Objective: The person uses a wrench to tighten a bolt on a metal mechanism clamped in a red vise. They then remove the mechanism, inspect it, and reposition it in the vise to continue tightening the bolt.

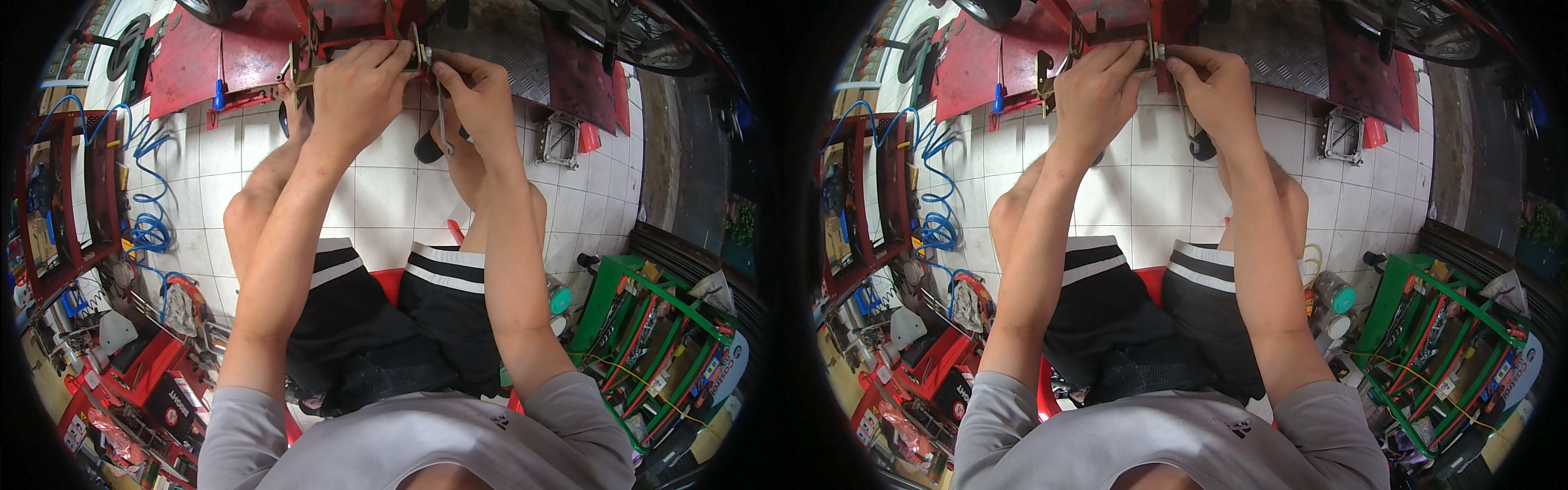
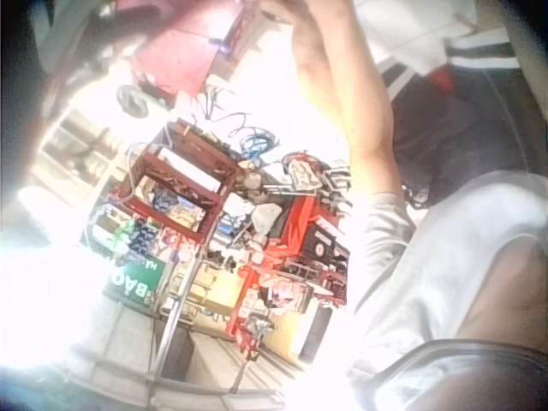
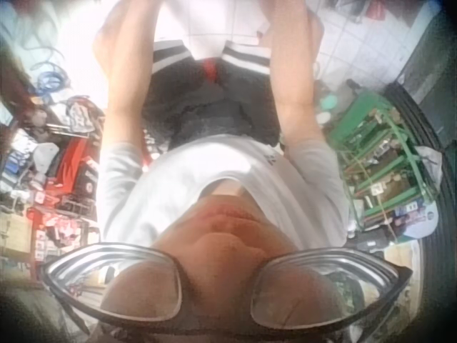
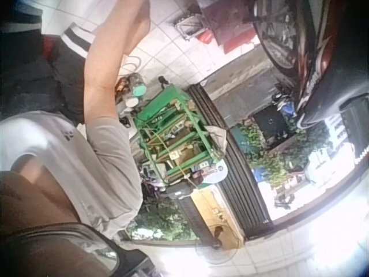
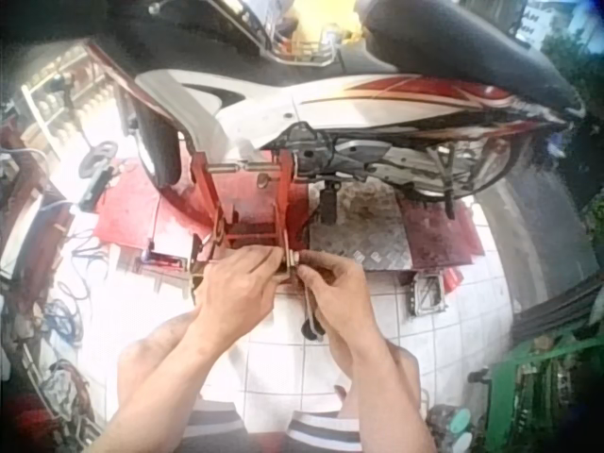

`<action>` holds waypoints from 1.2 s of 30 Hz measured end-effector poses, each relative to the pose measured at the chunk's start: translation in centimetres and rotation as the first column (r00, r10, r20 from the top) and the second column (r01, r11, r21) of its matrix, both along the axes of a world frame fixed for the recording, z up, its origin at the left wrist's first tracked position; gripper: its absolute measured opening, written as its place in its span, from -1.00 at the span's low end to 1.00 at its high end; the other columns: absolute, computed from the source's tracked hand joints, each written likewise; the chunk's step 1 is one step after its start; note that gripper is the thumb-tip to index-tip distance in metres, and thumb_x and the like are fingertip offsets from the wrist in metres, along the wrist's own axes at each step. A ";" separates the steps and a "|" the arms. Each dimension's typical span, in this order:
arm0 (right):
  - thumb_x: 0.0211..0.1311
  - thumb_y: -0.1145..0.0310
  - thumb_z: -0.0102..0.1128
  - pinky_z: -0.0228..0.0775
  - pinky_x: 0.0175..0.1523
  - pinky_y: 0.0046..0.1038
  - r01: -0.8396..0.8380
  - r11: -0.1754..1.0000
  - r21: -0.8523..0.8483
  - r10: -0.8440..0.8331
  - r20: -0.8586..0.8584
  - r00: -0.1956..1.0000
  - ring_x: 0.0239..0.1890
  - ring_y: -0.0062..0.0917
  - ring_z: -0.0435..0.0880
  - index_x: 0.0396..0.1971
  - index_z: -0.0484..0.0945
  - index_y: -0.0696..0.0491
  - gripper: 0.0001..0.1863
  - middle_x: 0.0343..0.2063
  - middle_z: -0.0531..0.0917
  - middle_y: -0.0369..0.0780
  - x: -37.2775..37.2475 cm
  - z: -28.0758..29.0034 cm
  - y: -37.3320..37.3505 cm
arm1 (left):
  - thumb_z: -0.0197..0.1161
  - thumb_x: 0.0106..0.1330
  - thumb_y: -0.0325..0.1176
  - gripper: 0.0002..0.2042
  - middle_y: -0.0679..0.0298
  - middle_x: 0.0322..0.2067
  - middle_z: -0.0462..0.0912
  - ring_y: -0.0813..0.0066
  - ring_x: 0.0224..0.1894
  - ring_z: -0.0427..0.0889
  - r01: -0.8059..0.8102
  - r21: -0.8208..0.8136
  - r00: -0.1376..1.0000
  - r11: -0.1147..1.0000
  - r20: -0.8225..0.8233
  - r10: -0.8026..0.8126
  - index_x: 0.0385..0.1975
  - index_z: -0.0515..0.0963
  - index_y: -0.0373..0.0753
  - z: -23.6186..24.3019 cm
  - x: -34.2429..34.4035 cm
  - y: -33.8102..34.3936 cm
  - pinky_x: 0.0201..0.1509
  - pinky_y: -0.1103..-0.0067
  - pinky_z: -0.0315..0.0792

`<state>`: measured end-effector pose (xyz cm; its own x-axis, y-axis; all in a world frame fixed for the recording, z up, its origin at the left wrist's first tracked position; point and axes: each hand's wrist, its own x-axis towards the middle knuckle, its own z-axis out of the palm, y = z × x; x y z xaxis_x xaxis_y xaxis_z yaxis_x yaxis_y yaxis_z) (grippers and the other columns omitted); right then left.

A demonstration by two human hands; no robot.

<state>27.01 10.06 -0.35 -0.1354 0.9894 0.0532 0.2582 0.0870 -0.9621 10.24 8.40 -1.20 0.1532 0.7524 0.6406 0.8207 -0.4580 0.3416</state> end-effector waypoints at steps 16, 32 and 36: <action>0.16 0.52 0.24 0.49 -0.26 -0.57 0.040 0.999 -0.024 -0.043 -0.124 0.991 -0.40 -0.61 0.68 -0.24 0.65 0.23 -0.82 -0.43 0.74 -0.18 -0.7 0.3 0.2 | 0.36 0.03 -0.42 -0.71 0.31 -0.29 0.68 0.35 -0.28 0.66 0.000 -0.005 1.000 1.000 0.012 0.000 -0.18 0.65 -0.21 -0.2 0.0 -0.1 -0.28 0.50 0.54; 0.24 0.42 0.25 0.26 -0.57 -0.66 -0.085 0.975 -0.203 0.046 -0.192 0.980 -0.60 -0.69 0.55 -0.32 0.64 0.25 -0.83 -0.57 0.66 -0.24 0.2 1.1 1.3 | 0.35 0.04 -0.40 -0.71 0.31 -0.29 0.68 0.35 -0.25 0.65 -0.013 -0.019 1.000 1.000 -0.006 0.013 -0.19 0.64 -0.22 -0.4 0.1 -0.3 -0.28 0.48 0.54; 0.22 0.42 0.27 0.30 -0.54 -0.67 -0.049 0.996 -0.081 0.045 -0.046 0.998 -0.60 -0.69 0.57 -0.33 0.65 0.24 -0.83 -0.59 0.66 -0.24 0.0 0.9 1.3 | 0.35 0.04 -0.41 -0.72 0.32 -0.29 0.68 0.36 -0.26 0.65 -0.016 -0.011 1.000 1.000 -0.014 0.016 -0.20 0.64 -0.22 -0.3 0.1 -0.3 -0.29 0.48 0.54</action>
